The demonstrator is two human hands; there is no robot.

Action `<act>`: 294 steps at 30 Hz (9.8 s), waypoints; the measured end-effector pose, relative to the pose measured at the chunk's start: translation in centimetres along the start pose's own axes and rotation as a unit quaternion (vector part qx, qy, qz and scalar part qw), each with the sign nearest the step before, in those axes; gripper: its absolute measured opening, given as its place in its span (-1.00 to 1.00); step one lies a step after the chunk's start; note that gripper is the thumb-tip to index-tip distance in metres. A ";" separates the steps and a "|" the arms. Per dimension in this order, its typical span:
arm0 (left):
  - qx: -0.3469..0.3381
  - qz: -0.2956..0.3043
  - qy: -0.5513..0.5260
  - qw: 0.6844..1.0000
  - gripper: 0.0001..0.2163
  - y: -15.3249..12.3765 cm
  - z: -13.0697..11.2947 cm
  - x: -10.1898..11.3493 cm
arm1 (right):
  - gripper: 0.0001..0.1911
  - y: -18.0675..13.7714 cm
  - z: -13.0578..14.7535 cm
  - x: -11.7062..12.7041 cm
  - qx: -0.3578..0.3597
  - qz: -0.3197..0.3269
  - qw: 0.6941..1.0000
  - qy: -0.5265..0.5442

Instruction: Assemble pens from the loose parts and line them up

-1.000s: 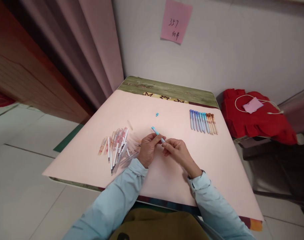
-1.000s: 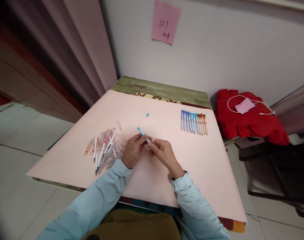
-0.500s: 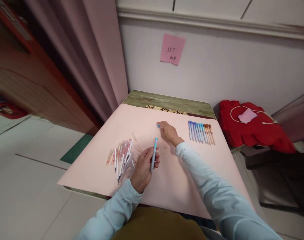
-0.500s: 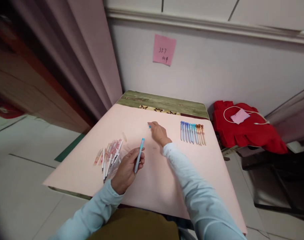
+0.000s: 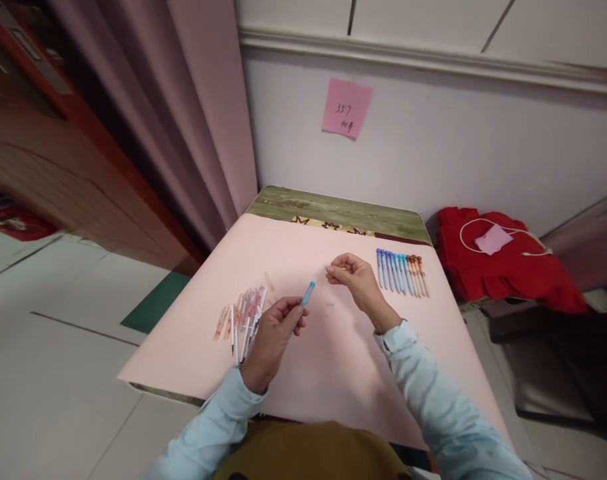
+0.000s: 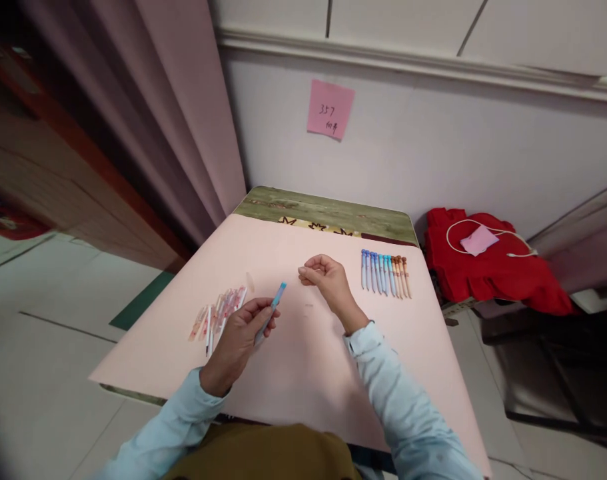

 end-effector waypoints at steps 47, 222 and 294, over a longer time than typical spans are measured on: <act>0.036 0.035 -0.056 0.997 -0.79 -2.3 -1.2 -4.3 | -0.67 -8.0 3.2 -0.2 0.024 -0.033 0.998 0.044; -0.187 0.213 0.289 0.915 -0.85 -4.2 8.2 -1.5 | -0.58 -1.5 -6.3 25.6 -0.185 -0.469 0.746 -0.436; -0.224 0.248 0.198 0.922 -0.80 -5.1 8.4 -0.6 | -0.52 -15.7 -13.1 9.6 0.038 -0.384 0.719 -0.578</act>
Point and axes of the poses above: each hand's wrist, its own y-axis towards the middle knuckle, its own x-axis out of the back of the hand, z = x × y, the point moved 2 cm from there along y, towards the middle knuckle, and after that the axes turned 14 degrees about -x, right-handed, at the moved point
